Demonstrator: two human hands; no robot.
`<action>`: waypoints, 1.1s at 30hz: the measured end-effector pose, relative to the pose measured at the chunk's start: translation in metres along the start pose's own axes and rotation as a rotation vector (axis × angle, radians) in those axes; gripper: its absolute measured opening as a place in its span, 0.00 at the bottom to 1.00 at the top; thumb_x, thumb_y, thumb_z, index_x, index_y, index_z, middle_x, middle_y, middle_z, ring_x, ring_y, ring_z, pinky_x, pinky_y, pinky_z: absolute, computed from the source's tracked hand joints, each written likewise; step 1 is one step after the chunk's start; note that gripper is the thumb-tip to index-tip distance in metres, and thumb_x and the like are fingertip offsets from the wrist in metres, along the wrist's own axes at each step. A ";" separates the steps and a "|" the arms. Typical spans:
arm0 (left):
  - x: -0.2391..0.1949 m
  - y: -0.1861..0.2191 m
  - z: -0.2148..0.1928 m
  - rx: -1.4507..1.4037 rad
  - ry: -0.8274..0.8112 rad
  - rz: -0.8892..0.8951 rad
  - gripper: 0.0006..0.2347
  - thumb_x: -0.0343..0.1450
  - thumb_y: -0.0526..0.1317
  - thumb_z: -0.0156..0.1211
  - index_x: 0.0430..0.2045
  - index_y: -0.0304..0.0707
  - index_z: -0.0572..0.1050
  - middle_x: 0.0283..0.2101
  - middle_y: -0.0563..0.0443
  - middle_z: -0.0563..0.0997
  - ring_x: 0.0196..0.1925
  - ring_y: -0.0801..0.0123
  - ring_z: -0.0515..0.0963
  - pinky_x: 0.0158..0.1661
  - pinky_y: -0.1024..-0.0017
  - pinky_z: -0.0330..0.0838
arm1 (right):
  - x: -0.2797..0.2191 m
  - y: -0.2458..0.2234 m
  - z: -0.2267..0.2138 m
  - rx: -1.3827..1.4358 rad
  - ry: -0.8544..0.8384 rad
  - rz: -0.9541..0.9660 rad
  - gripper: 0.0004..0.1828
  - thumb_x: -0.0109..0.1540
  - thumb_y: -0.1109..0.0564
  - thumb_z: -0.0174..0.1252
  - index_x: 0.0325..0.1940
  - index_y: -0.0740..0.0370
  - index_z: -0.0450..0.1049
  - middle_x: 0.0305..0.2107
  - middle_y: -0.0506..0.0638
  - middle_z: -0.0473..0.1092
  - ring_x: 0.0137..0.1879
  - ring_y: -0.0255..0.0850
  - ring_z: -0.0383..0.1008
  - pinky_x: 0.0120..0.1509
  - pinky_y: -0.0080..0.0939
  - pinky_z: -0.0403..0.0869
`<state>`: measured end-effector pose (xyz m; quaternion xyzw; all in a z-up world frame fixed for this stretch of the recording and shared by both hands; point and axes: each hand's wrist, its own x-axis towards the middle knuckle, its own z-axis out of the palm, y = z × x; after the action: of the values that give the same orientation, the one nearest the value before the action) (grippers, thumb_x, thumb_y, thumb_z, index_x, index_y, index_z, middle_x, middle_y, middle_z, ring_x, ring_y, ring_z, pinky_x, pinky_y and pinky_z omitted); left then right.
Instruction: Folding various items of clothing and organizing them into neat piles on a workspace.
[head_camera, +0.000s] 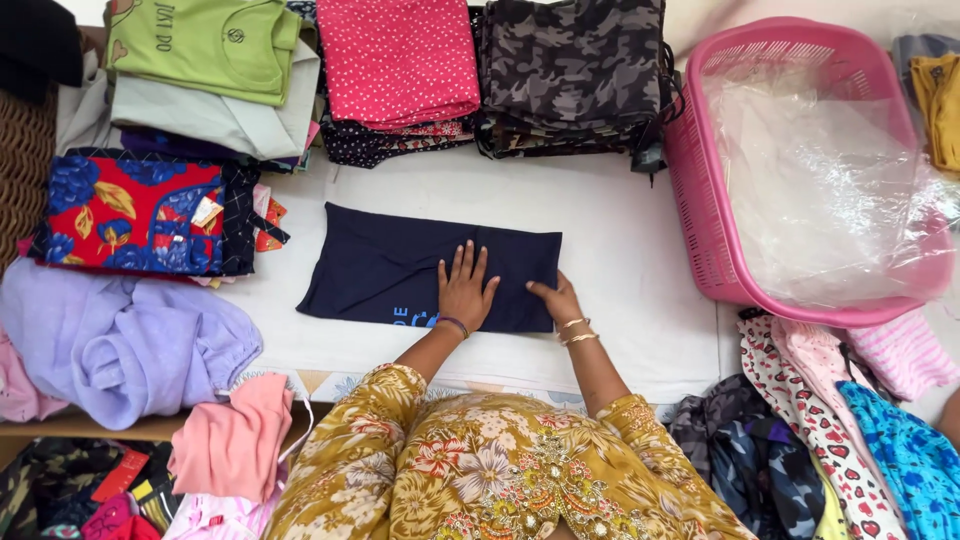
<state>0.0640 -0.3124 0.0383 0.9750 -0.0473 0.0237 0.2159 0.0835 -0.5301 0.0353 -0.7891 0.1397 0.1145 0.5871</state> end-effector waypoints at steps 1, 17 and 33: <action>-0.006 0.000 0.000 0.000 -0.044 0.014 0.28 0.77 0.57 0.39 0.72 0.45 0.54 0.76 0.42 0.51 0.78 0.52 0.49 0.69 0.42 0.40 | 0.003 0.001 -0.004 0.246 -0.083 -0.005 0.28 0.56 0.61 0.67 0.59 0.67 0.71 0.45 0.54 0.78 0.49 0.41 0.78 0.55 0.41 0.77; -0.019 -0.099 -0.094 -2.072 -0.446 -0.320 0.40 0.67 0.71 0.39 0.70 0.45 0.55 0.70 0.41 0.64 0.64 0.55 0.74 0.59 0.56 0.69 | -0.096 -0.199 0.050 0.378 -0.735 -0.218 0.45 0.64 0.55 0.59 0.78 0.39 0.41 0.54 0.54 0.73 0.57 0.43 0.76 0.62 0.47 0.74; -0.064 -0.133 -0.127 -0.535 0.243 -0.404 0.37 0.71 0.46 0.61 0.77 0.50 0.51 0.63 0.27 0.69 0.64 0.40 0.66 0.64 0.53 0.61 | -0.023 -0.030 0.100 0.085 -0.367 0.349 0.34 0.61 0.49 0.64 0.69 0.53 0.61 0.44 0.47 0.75 0.46 0.40 0.76 0.50 0.45 0.75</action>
<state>0.0109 -0.1332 0.0929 0.8638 0.1679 0.0833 0.4678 0.0711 -0.4236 0.0420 -0.6937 0.1698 0.3494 0.6066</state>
